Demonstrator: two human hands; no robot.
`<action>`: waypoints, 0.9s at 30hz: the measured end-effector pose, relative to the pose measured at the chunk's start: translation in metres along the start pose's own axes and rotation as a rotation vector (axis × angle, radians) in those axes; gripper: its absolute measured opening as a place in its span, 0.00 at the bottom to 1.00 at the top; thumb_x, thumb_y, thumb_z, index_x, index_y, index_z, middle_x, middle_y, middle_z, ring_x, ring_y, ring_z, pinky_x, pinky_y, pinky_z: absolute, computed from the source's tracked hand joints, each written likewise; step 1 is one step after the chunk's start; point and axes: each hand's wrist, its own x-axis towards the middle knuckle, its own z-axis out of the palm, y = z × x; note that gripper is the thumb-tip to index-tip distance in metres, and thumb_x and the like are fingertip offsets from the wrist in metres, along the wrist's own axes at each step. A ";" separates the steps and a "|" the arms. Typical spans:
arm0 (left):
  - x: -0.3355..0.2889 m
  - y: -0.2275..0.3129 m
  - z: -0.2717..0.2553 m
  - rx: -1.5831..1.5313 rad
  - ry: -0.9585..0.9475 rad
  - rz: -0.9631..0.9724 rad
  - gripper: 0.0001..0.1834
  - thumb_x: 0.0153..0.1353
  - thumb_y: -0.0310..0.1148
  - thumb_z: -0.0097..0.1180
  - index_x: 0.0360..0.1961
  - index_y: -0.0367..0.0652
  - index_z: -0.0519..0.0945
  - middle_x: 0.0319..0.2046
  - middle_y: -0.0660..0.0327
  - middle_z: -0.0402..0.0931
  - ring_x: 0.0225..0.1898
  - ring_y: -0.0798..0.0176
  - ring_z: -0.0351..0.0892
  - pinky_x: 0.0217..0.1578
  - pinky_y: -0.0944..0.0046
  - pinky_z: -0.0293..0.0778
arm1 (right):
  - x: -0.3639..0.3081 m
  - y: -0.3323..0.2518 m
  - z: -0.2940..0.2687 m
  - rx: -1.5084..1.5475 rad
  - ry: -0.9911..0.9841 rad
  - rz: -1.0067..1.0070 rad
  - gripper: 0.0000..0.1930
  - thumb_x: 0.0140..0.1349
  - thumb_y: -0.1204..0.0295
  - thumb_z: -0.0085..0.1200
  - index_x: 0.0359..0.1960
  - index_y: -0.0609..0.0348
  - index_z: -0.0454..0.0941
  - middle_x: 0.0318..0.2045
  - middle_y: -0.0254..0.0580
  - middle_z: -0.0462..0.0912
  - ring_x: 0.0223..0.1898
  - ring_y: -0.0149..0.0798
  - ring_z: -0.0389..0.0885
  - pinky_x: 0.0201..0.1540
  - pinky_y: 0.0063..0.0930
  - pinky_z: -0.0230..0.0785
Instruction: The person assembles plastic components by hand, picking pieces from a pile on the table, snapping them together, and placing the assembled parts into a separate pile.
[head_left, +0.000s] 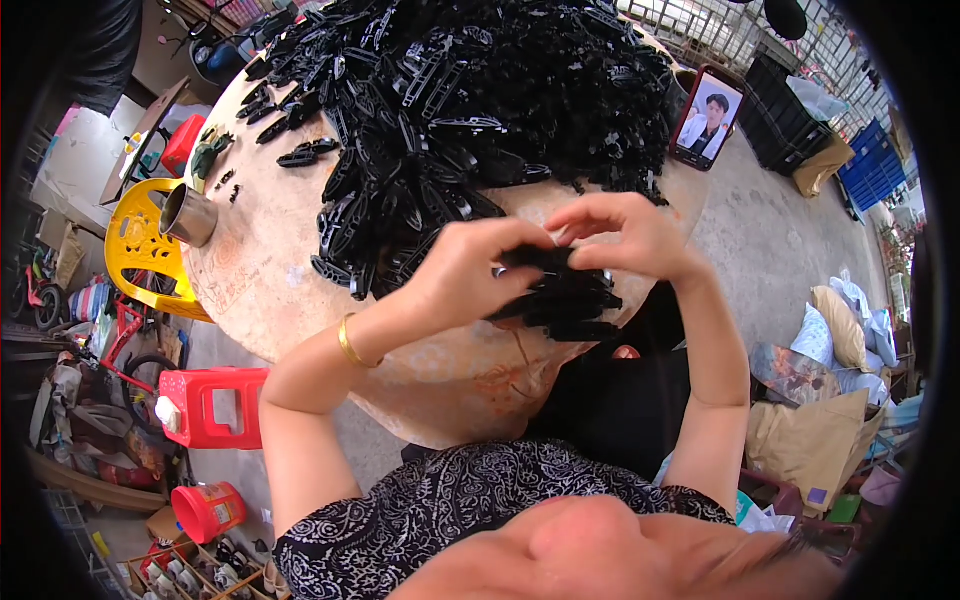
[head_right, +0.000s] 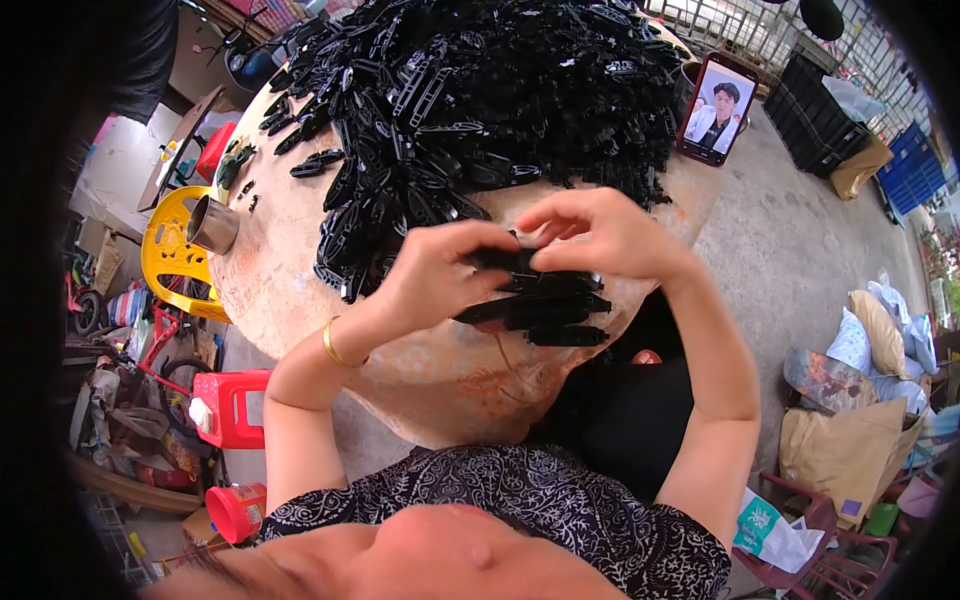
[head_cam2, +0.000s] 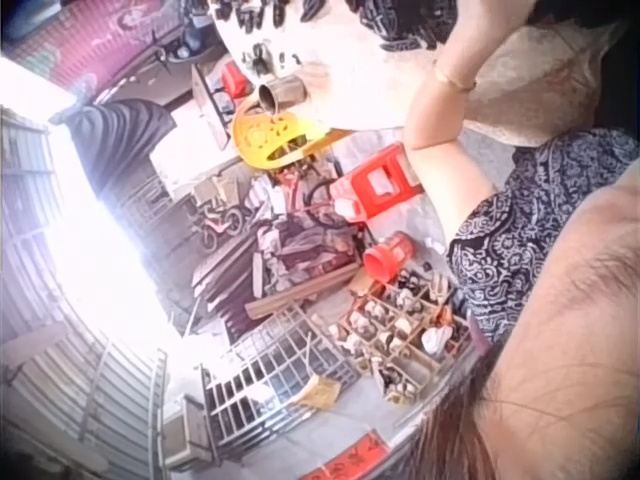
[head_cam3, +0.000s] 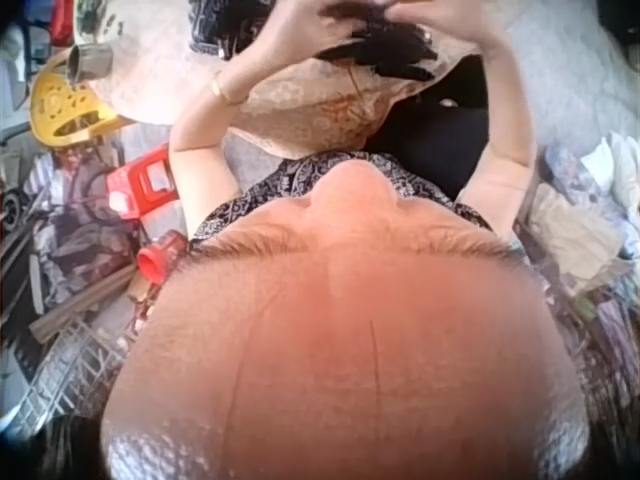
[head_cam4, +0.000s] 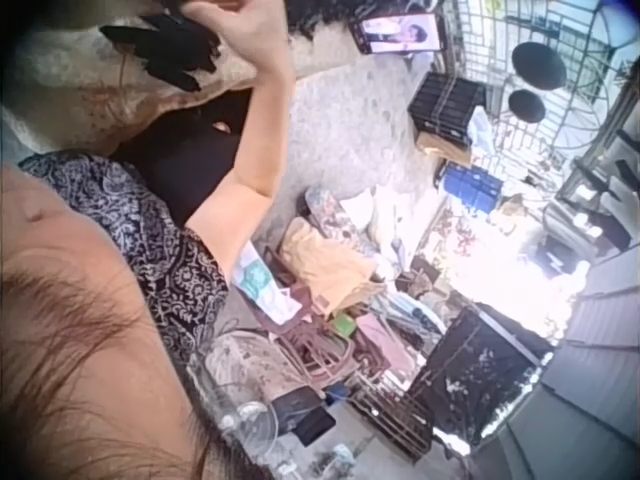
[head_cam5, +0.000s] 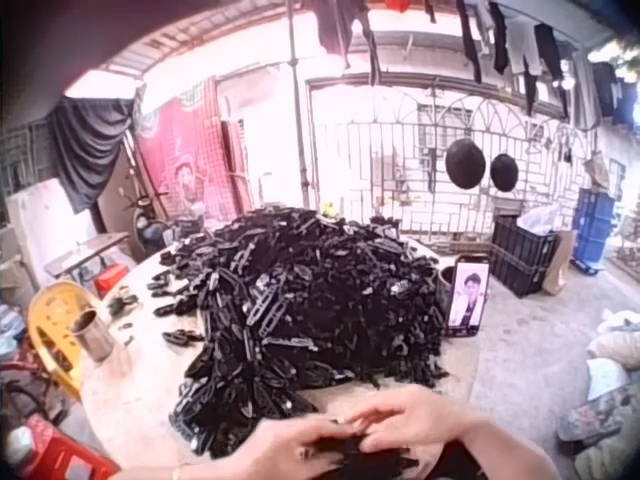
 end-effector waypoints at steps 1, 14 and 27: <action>-0.003 0.002 0.003 0.046 -0.062 0.049 0.15 0.46 0.23 0.63 0.38 0.38 0.79 0.31 0.56 0.80 0.32 0.61 0.81 0.34 0.66 0.76 | 0.001 0.000 -0.012 0.132 -0.035 0.073 0.16 0.55 0.73 0.60 0.45 0.67 0.76 0.34 0.38 0.82 0.36 0.29 0.80 0.42 0.24 0.73; -0.005 -0.001 -0.040 1.018 -0.006 -0.101 0.15 0.43 0.38 0.66 0.26 0.39 0.76 0.27 0.57 0.72 0.36 0.54 0.71 0.38 0.59 0.70 | 0.032 0.066 -0.006 -1.208 0.479 0.050 0.13 0.52 0.70 0.59 0.39 0.59 0.77 0.31 0.47 0.79 0.32 0.47 0.80 0.35 0.36 0.73; 0.016 -0.032 -0.021 -0.757 0.108 -0.350 0.16 0.57 0.21 0.57 0.47 0.37 0.71 0.39 0.61 0.76 0.40 0.67 0.77 0.45 0.65 0.77 | 0.014 0.030 0.001 -0.078 0.465 0.097 0.13 0.54 0.78 0.59 0.41 0.66 0.76 0.32 0.35 0.81 0.32 0.23 0.78 0.36 0.17 0.71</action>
